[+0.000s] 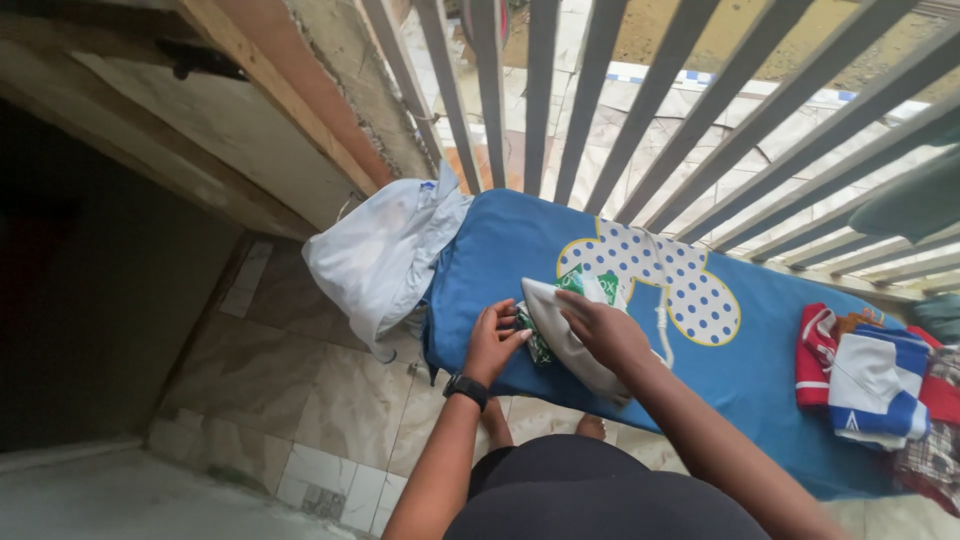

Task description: Iron several different pieces of clothing on an ironing board.

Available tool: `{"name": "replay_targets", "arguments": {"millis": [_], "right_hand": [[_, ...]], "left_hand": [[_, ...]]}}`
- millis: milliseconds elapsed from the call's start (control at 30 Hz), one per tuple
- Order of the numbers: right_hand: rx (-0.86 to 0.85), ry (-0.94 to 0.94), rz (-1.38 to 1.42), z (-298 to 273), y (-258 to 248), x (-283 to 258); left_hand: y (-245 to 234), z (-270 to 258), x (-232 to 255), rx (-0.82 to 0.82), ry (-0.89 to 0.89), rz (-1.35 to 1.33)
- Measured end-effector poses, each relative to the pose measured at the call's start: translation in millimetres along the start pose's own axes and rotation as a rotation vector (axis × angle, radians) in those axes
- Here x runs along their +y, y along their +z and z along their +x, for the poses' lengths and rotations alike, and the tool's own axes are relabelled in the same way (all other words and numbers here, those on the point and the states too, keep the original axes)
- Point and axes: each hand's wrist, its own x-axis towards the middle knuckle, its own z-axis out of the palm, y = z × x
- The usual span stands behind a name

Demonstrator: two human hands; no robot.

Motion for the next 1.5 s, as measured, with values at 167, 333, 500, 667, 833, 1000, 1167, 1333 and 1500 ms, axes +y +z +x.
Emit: {"name": "replay_targets", "arguments": {"millis": [167, 333, 500, 667, 833, 1000, 1167, 1333, 1500], "right_hand": [[-0.038, 0.001, -0.107, -14, 7, 17], [-0.039, 0.027, -0.152, 3, -1, -13], [-0.083, 0.123, -0.127, 2, 0, -21], [-0.088, 0.047, -0.172, -22, 15, 14], [-0.055, 0.027, -0.182, -10, 12, 4], [-0.025, 0.065, -0.171, 4, 2, -20], [-0.115, 0.102, -0.154, -17, 2, 3], [-0.209, 0.137, -0.181, -47, -15, 19], [-0.179, -0.021, -0.153, -60, -34, 48]], "left_hand": [[-4, 1, 3, -0.018, 0.073, 0.124], [-2, -4, 10, -0.049, 0.1, 0.178], [-3, -2, 10, -0.03, 0.068, 0.19], [-5, 0, 5, -0.029, 0.064, 0.184], [-6, -3, 10, -0.052, 0.08, 0.184], [-6, 2, 3, -0.054, 0.083, 0.203], [-6, 12, -8, -0.069, 0.043, 0.109], [-9, 13, -15, -0.089, 0.038, 0.108], [-16, 27, -42, -0.123, -0.004, 0.096]]}}
